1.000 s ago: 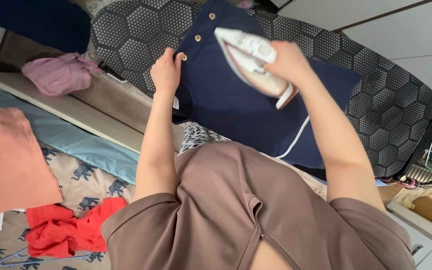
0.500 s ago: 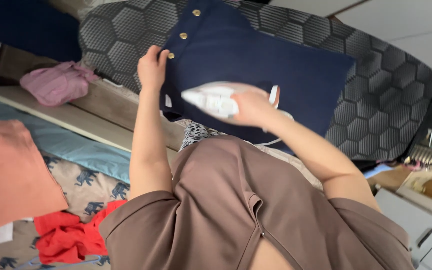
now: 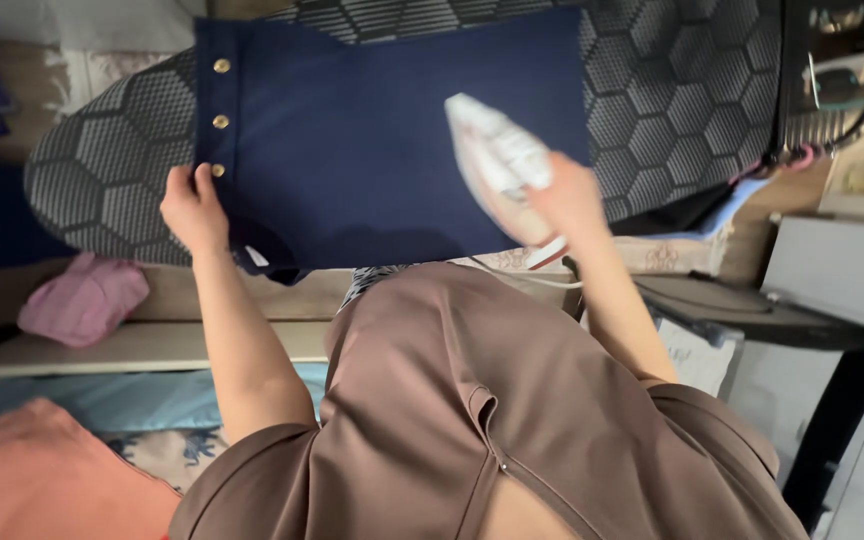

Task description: The recorder irons various pieces of clothing on an ironing board.

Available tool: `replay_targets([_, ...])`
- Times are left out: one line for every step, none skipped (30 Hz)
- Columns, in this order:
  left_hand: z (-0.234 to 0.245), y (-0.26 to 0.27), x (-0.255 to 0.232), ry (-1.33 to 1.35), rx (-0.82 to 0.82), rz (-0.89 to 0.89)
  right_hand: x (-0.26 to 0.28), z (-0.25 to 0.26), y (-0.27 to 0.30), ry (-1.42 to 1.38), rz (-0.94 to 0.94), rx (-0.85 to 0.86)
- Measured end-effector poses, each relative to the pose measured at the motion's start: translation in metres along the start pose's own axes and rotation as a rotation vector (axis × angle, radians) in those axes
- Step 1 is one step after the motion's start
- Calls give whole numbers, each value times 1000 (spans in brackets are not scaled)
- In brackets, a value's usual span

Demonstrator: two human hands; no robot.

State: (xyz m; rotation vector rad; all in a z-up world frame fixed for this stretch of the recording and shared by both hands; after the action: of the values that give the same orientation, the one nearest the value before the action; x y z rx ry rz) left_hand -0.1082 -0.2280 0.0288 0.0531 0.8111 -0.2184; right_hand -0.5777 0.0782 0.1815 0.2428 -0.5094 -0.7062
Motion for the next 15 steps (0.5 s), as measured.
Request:
replay_targets([-3, -1, -2, 1, 11, -14, -32, 6, -2, -8, -14, -8])
replay_targets([-3, -1, -2, -10, 4, 3, -66, 13, -5, -16, -63, -49])
replay_targets([-2, -2, -1, -20, -4, 19, -99, 20, -7, -25, -112, -89])
replay_targets([-2, -2, -2, -23, 0, 13, -119, 26, -9, -30, -116, -92])
replay_targets([-3, -2, -2, -24, 5, 29, -140, 33, -11, -6, -141, -113])
replay_targets([-2, -3, -1, -25, 8, 46, -160, 41, -13, 19, -163, -135])
replay_targets([-1, -1, 4, -27, 8, 42, -166, 52, -12, 14, -165, -137])
replay_targets([-2, -3, 7, -51, 20, 40, -172, 67, -13, 110, -183, -153])
replay_targets([-3, -4, 11, -75, 31, 39, -177, 81, -14, 206, -202, -169])
replay_targets([-4, -9, 10, -73, 30, 37, -203, 87, -26, 207, -201, -171])
replay_targets([-5, -14, 9, -80, 29, 27, -221, 101, -35, 137, -90, -322])
replay_targets([-6, -10, 11, -90, 41, 25, -244, 111, -33, 70, 16, -459])
replay_targets([-9, -6, 10, -92, 51, 31, -268, 117, -41, 73, 9, -449])
replay_targets([-7, -6, 10, -76, 50, 43, -290, 129, -48, -123, 69, -582])
replay_targets([-5, -6, 9, -60, 49, 55, -314, 140, -54, -321, 130, -712])
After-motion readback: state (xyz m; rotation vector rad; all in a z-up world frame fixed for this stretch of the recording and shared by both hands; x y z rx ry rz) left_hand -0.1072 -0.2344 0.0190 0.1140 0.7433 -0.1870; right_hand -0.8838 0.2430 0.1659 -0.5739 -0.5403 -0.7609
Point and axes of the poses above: each hand's wrist, its own y-axis away from the middle knuckle, its own z-axis out of the back of the hand, x = y × z, the point moved 7 cm from there along -y, towards the middle knuckle, and after that the axes turned 9 degrees about x, right-handed, at the moved point
